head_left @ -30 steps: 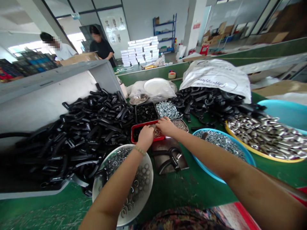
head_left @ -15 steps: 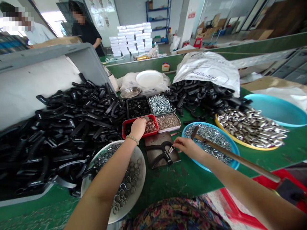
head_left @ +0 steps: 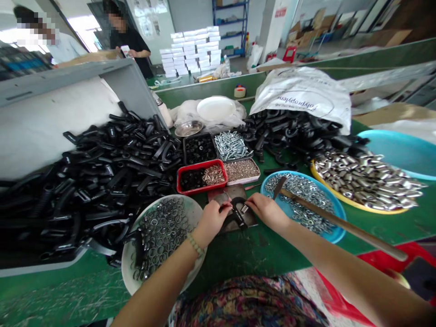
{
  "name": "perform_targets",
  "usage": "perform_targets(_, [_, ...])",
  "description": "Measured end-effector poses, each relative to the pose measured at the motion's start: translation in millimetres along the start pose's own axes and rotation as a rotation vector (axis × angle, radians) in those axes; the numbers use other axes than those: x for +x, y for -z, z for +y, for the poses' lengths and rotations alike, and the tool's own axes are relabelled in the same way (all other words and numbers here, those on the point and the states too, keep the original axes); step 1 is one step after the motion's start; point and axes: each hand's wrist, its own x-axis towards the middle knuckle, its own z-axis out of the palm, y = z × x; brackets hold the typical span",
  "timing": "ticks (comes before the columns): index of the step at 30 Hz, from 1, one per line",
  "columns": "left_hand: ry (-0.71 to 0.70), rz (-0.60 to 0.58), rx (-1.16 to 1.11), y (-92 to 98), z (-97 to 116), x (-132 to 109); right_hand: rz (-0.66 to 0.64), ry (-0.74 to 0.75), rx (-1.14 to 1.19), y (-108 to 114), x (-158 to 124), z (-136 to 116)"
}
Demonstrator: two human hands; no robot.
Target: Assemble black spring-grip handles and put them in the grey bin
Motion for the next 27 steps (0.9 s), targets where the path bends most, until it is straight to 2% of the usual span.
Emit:
perform_targets(3, [-0.023,0.016,0.082,-7.5,-4,2,-0.01,0.179,-0.171,-2,-6,0])
perform_targets(6, [-0.059,0.04,0.156,-11.4,-9,4,0.04,0.188,-0.25,8,-13,4])
perform_targets(8, [-0.086,0.041,0.191,-12.8,-11,4,0.104,0.105,-0.366,23,-22,16])
perform_targets(10, [-0.1,0.033,0.224,-13.5,-11,4,0.126,-0.069,-0.508,41,-32,35])
perform_targets(13, [-0.119,0.005,0.349,-14.1,-7,5,0.037,-0.304,-0.662,64,-46,67])
perform_targets(16, [-0.25,-0.074,0.596,-14.5,-3,5,-0.096,-0.354,-0.679,73,-55,81])
perform_targets(18, [-0.378,-0.153,0.734,-14.0,-3,3,-0.129,-0.37,-0.629,73,-57,73])
perform_targets(20, [-0.451,-0.194,0.779,-11.8,-5,0,-0.108,-0.389,-0.494,71,-59,51])
perform_targets(22, [-0.441,-0.17,0.738,-7.9,-7,-6,-0.08,-0.384,-0.288,68,-59,22])
perform_targets(24, [-0.389,-0.134,0.664,-3.0,-9,-13,-0.108,-0.326,-0.095,66,-58,-6])
perform_targets(27, [-0.327,-0.131,0.601,2.9,-10,-21,-0.128,-0.28,0.004,65,-54,-32])
